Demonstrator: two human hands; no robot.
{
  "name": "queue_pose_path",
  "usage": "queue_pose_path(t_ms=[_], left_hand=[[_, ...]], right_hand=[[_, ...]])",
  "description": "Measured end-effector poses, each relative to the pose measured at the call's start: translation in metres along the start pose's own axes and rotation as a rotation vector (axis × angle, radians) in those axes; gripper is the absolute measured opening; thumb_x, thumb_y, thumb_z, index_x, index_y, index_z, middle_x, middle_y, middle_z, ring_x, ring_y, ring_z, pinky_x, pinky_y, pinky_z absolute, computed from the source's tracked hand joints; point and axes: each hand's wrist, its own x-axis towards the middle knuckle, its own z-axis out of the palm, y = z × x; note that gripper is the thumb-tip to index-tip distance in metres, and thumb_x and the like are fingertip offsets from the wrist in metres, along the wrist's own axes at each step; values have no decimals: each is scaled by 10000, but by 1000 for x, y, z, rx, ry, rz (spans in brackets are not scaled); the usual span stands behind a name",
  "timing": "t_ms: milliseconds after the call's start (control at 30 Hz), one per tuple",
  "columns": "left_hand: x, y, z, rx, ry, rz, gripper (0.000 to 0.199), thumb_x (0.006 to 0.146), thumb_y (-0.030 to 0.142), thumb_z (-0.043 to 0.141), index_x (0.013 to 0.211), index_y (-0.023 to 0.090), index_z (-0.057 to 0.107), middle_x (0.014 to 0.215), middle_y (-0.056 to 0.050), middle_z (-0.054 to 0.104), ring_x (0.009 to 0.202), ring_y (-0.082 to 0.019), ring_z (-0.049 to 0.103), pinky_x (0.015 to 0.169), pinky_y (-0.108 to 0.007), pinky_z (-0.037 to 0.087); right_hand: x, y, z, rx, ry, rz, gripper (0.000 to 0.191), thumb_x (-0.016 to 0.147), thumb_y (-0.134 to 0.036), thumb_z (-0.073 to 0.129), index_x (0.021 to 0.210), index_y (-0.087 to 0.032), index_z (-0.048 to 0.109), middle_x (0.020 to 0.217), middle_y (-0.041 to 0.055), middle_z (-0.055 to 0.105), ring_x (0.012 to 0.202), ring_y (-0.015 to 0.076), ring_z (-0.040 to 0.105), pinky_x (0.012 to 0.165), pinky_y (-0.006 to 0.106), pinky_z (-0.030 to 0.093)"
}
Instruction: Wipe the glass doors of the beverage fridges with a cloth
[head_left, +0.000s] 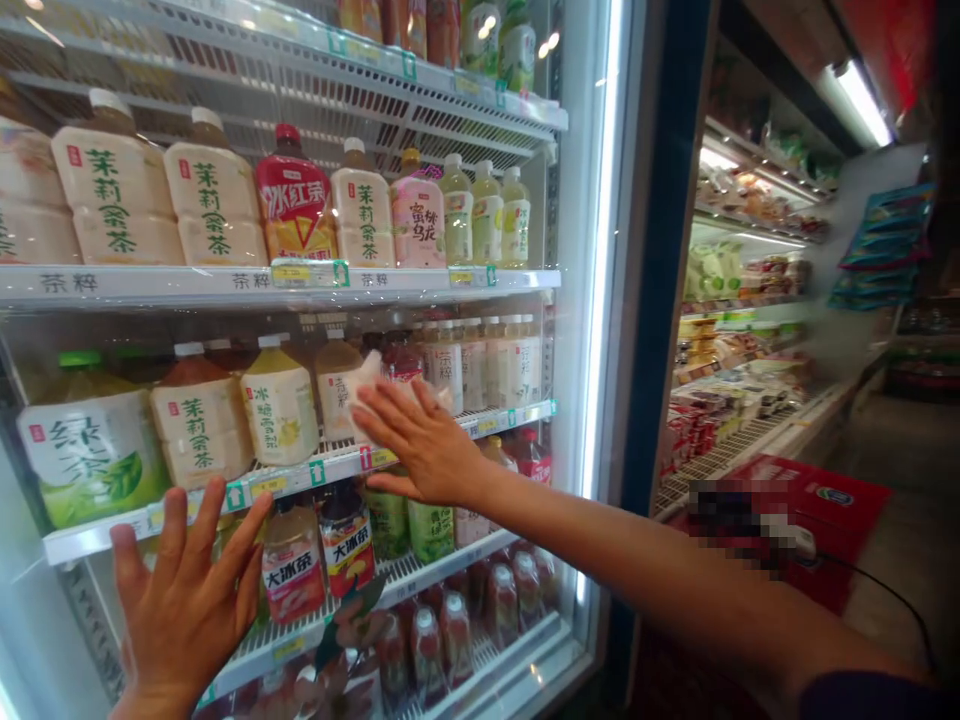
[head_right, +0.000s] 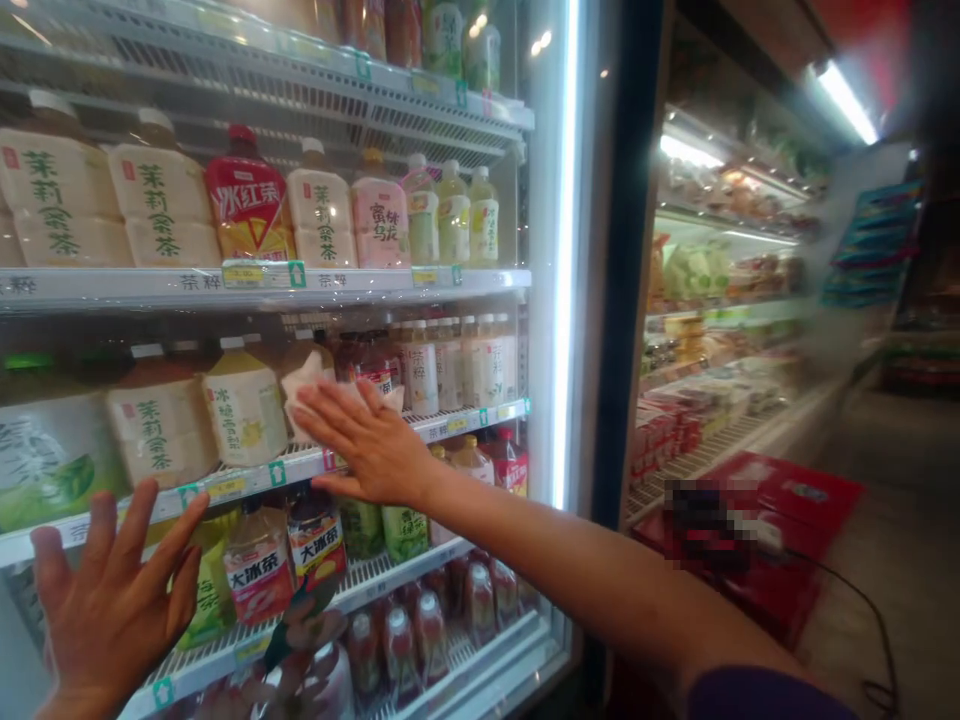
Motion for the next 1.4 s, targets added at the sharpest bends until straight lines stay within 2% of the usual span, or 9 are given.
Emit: queue_pose_path(t_ms=[100, 267, 433, 533, 767, 933, 1033, 1200, 1400], left_hand=[[0, 0, -1, -2, -9, 2, 800, 861, 175, 687, 1575, 327, 362, 1681, -87, 279, 1581, -328, 202, 1284, -640, 91], [2, -1, -4, -17, -63, 0, 855, 853, 170, 711, 1590, 354, 318, 1695, -64, 232, 1590, -312, 160, 1300, -616, 65], [2, 0, -4, -23, -31, -9, 843, 857, 183, 700, 1585, 371, 319, 1699, -36, 229, 1588, -306, 169, 1306, -601, 66], [0, 0, -3, -49, -44, -50, 814, 875, 208, 675, 1572, 425, 316, 1694, 5, 231, 1577, -326, 204, 1290, -644, 89], [-1, -2, -3, -49, -62, -41, 825, 859, 201, 704, 1576, 385, 340, 1689, -23, 242, 1581, -319, 190, 1307, -590, 58], [-1, -1, -4, -71, -36, -58, 750, 906, 254, 636, 1573, 408, 331, 1695, 10, 229, 1575, -330, 205, 1297, -620, 66], [0, 2, -4, -86, -46, -79, 744, 895, 270, 665, 1562, 405, 364, 1688, 10, 247, 1572, -327, 207, 1314, -577, 46], [2, 5, -4, -119, -18, -114, 747, 889, 271, 674, 1551, 436, 370, 1675, 37, 275, 1566, -315, 232, 1316, -572, 55], [3, 2, -6, -120, -56, -95, 766, 892, 275, 663, 1563, 442, 334, 1684, 42, 232, 1574, -306, 203, 1309, -584, 49]], right_hand=[[-3, -23, 10, -15, -8, 16, 897, 974, -730, 398, 1622, -124, 264, 1722, 99, 193, 1614, 282, 2, 1314, 536, 61], [-43, -24, 17, 16, -143, -530, 776, 973, -716, 407, 1587, -242, 376, 1704, -47, 275, 1612, 168, 50, 1303, 373, 183], [-25, 56, -8, -59, -64, 135, 1007, 957, -767, 356, 1651, -116, 27, 1737, 118, 106, 1614, 277, -25, 1304, 554, 113], [-48, 44, -5, -19, -105, 320, 1040, 942, -764, 393, 1647, -89, 37, 1724, 170, 118, 1609, 332, 12, 1288, 616, 78], [-132, 22, 8, 363, -413, -330, 598, 1041, -553, 388, 1596, -346, 307, 1598, -73, 469, 1503, 109, 394, 1284, 384, 269], [-99, 104, -8, 45, -37, 433, 893, 990, -740, 289, 1660, -207, 37, 1725, 61, 203, 1601, 283, 159, 1297, 564, 176], [-96, 83, -2, -23, 106, 729, 856, 1024, -665, 86, 1636, -102, -116, 1742, 134, -24, 1609, 332, -29, 1282, 632, 86], [-141, 13, 20, 124, -81, 310, 940, 983, -686, 331, 1653, -143, -42, 1738, 152, 70, 1610, 332, 31, 1269, 645, 117], [-105, 78, 2, 1, 27, 571, 846, 1025, -554, 298, 1631, -202, -176, 1745, 112, -49, 1612, 312, -9, 1269, 659, 84]])
